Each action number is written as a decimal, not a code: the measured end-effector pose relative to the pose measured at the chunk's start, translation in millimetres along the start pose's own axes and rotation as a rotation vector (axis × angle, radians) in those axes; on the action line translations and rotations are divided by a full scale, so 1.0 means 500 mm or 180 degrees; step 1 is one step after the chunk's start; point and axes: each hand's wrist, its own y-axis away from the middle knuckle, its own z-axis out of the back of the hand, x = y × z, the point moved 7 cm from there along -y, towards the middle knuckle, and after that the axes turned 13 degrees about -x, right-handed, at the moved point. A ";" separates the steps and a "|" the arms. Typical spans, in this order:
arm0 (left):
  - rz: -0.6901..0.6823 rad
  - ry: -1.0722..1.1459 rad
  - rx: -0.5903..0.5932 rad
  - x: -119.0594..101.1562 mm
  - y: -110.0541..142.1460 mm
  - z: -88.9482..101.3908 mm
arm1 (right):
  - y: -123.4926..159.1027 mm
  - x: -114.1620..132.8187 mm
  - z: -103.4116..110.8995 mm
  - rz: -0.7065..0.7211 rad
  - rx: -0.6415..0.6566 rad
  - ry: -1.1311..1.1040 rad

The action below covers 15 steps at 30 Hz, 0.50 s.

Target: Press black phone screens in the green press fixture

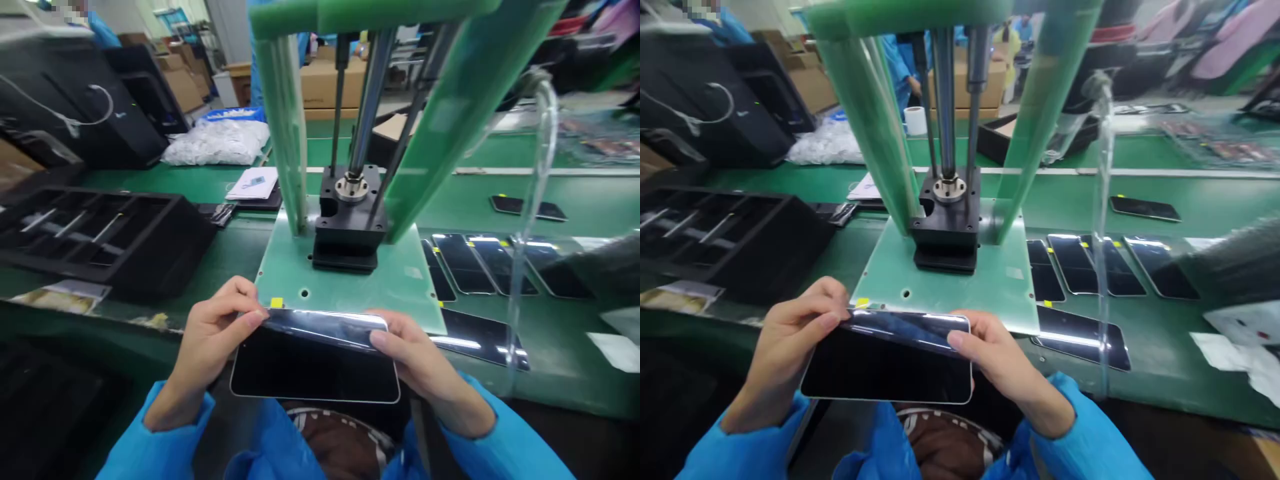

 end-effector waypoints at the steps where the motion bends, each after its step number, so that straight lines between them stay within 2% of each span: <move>1: 0.0042 0.0009 -0.0009 0.003 0.000 -0.002 | 0.001 -0.001 -0.002 -0.0013 0.0071 -0.0045; 3: 0.0098 0.0018 -0.0080 0.004 0.004 -0.002 | 0.004 -0.001 -0.006 -0.0005 0.0176 -0.0092; 9: 0.0305 -0.0074 -0.0134 0.016 0.001 0.004 | 0.001 0.005 0.008 0.0068 0.0109 -0.0076; 11: 0.0428 0.0326 -0.0331 0.026 -0.003 0.007 | 0.008 0.005 0.011 0.0098 0.0038 0.0013; 13: 0.0773 0.1108 -0.0530 0.040 0.011 -0.005 | 0.023 0.009 0.022 0.0323 -0.0395 0.0350; 15: 0.1312 0.1869 -0.0399 0.059 0.050 -0.050 | 0.045 0.017 0.039 0.0748 -0.1125 0.0831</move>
